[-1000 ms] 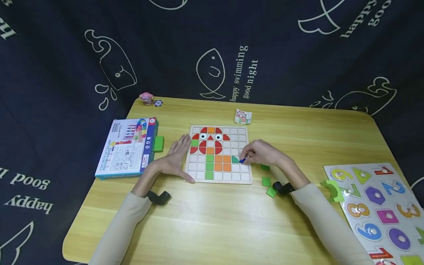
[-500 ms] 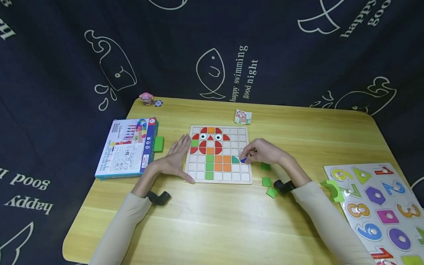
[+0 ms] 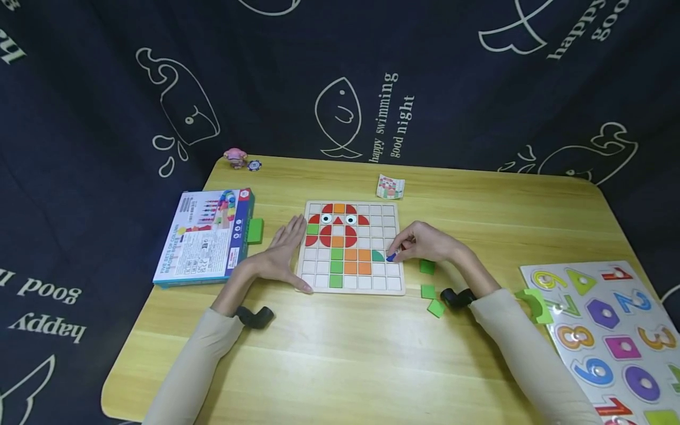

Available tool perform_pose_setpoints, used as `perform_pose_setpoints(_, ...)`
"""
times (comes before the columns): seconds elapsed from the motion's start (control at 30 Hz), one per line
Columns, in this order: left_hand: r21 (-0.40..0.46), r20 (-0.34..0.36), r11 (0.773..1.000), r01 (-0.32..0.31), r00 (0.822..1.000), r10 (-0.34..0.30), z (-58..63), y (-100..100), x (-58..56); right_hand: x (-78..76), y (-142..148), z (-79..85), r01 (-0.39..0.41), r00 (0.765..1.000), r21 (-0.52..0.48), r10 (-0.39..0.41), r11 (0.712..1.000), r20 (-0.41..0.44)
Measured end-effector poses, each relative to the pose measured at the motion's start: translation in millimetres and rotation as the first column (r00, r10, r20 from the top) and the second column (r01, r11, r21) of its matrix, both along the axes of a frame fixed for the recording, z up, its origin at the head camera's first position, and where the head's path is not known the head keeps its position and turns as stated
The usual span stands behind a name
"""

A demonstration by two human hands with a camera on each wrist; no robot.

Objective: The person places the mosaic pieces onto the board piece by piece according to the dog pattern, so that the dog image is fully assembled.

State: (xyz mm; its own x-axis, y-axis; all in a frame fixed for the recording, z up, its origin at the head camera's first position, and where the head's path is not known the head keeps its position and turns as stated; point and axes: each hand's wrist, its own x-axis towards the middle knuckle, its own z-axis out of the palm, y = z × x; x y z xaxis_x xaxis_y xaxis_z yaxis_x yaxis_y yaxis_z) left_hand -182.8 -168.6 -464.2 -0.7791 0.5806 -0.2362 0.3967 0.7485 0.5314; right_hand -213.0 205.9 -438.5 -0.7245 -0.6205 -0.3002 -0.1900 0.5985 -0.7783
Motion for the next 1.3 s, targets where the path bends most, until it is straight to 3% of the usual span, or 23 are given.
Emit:
perform_pose_setpoints(0.33, 0.004, 0.010, 1.000, -0.002, 1.000, 0.002, 0.8, 1, 0.1, -2.2, 3, -4.5, 0.009, 0.999, -0.034, -0.008, 0.999, 0.034)
perform_pose_setpoints(0.5, 0.009, 0.013, 1.000, 0.000, 1.000, -0.001, 0.0, 2, 0.2, 4.6, 18, 1.2, 0.110, 0.994, -0.040, -0.109, 0.993, 0.033)
perform_pose_setpoints(0.7, -0.004, 0.012, 1.000, 0.006, 1.000, -0.006, -1.6, 1, -0.1, 28.7, 50, 5.9, 0.283, 0.959, 0.058, -0.284, 0.957, 0.011)
perform_pose_setpoints(0.8, -0.005, 0.012, 1.000, 0.006, 1.000, -0.006, -0.9, 1, -0.1, 40.2, 61, 2.6, 0.335, 0.935, 0.090, -0.342, 0.938, 0.088)
perform_pose_setpoints(0.97, -0.005, 0.013, 1.000, 0.001, 1.000, -0.001, 0.7, 0, 0.2, 51.1, 63, -2.8, 0.363, 0.912, 0.070, -0.369, 0.929, 0.176)
perform_pose_setpoints(1.13, 0.000, 0.007, 1.000, 0.008, 1.000, -0.008, 1.2, 1, -0.1, 57.2, 57, -3.3, 0.381, 0.920, 0.106, -0.388, 0.919, 0.055)
perform_pose_setpoints(1.3, 0.003, 0.009, 1.000, 0.005, 1.000, -0.005, 0.3, 0, -0.1, 61.9, 49, 2.4, 0.343, 0.938, 0.109, -0.333, 0.933, -0.099)
